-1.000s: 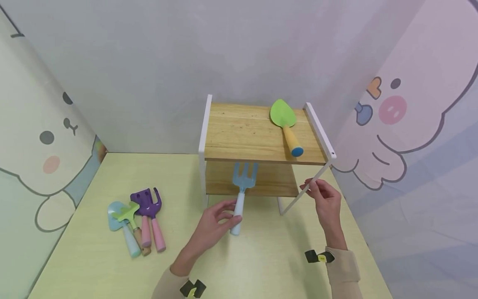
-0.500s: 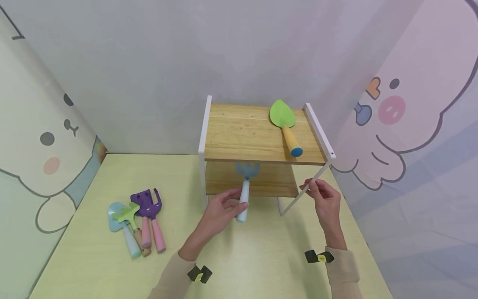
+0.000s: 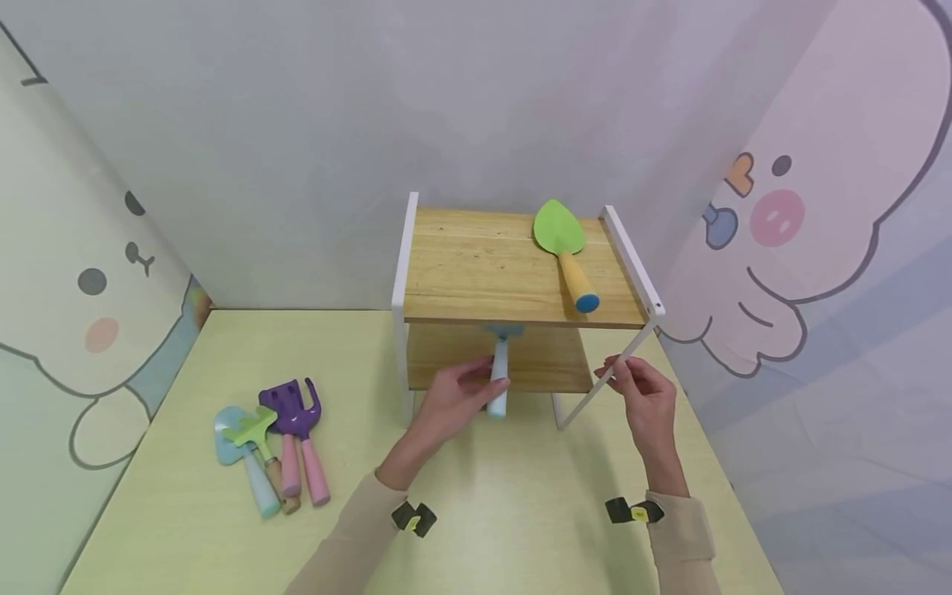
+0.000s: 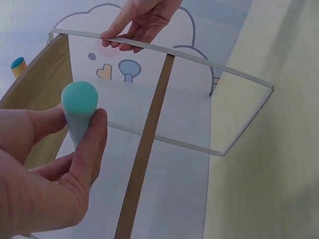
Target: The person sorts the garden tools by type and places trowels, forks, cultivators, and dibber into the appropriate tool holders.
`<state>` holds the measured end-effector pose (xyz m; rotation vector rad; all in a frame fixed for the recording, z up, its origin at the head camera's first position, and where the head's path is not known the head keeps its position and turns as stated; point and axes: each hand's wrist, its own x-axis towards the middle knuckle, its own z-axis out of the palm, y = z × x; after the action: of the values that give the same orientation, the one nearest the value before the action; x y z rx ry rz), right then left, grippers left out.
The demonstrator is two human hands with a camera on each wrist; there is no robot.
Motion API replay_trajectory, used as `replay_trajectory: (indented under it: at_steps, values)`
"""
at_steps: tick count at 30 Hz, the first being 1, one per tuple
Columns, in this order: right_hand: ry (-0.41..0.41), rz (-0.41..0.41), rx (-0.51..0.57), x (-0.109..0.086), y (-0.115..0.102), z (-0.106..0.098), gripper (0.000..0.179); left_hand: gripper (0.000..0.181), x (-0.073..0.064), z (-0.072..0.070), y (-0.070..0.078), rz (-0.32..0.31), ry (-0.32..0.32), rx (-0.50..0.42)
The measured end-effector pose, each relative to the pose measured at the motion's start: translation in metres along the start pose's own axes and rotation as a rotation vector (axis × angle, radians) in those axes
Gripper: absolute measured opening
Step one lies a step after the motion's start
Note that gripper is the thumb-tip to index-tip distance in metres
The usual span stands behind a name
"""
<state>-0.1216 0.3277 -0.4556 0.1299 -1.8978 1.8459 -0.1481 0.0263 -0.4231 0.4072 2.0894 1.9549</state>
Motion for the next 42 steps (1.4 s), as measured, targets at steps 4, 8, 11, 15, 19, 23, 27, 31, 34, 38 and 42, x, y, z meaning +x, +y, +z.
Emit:
replay_trajectory:
  at_steps: [4, 8, 11, 15, 19, 23, 27, 31, 34, 38, 42]
  values:
    - [0.004, 0.004, -0.007, 0.000, 0.000, 0.001, 0.018, 0.050, 0.009, 0.005, 0.003, -0.006, -0.001, -0.010]
    - [0.001, 0.002, -0.006, 0.000, 0.000, 0.000, 0.017, 0.050, 0.017, 0.010, 0.004, -0.023, -0.012, -0.018]
    - [0.001, 0.003, -0.009, 0.000, 0.000, 0.000, 0.018, 0.049, 0.022, 0.014, 0.004, -0.022, -0.017, 0.001]
    - [0.005, 0.006, -0.015, 0.000, 0.000, 0.000, 0.018, 0.048, 0.028, 0.017, 0.005, -0.008, -0.020, 0.035]
    - [0.004, 0.004, -0.008, 0.000, 0.000, 0.000, 0.018, 0.046, 0.034, 0.021, 0.006, 0.007, -0.022, 0.062]
    - [-0.001, -0.004, -0.001, 0.000, 0.000, 0.000, 0.017, 0.046, 0.039, 0.025, 0.007, 0.003, -0.019, 0.078]
    - [-0.004, -0.007, 0.007, 0.000, 0.000, -0.001, 0.017, 0.047, 0.043, 0.030, 0.008, -0.019, -0.022, 0.077]
    - [-0.004, -0.008, 0.013, 0.000, 0.001, -0.001, 0.017, 0.047, 0.047, 0.036, 0.008, -0.040, -0.023, 0.083]
    - [-0.004, -0.008, 0.010, 0.000, 0.001, -0.001, 0.017, 0.046, 0.051, 0.040, 0.009, -0.045, -0.019, 0.098]
    - [-0.002, -0.011, 0.018, 0.000, 0.001, 0.000, 0.017, 0.045, 0.055, 0.044, 0.010, -0.052, -0.012, 0.115]
    - [0.000, -0.005, 0.015, 0.000, 0.002, 0.000, 0.018, 0.046, 0.059, 0.047, 0.011, -0.067, -0.004, 0.122]
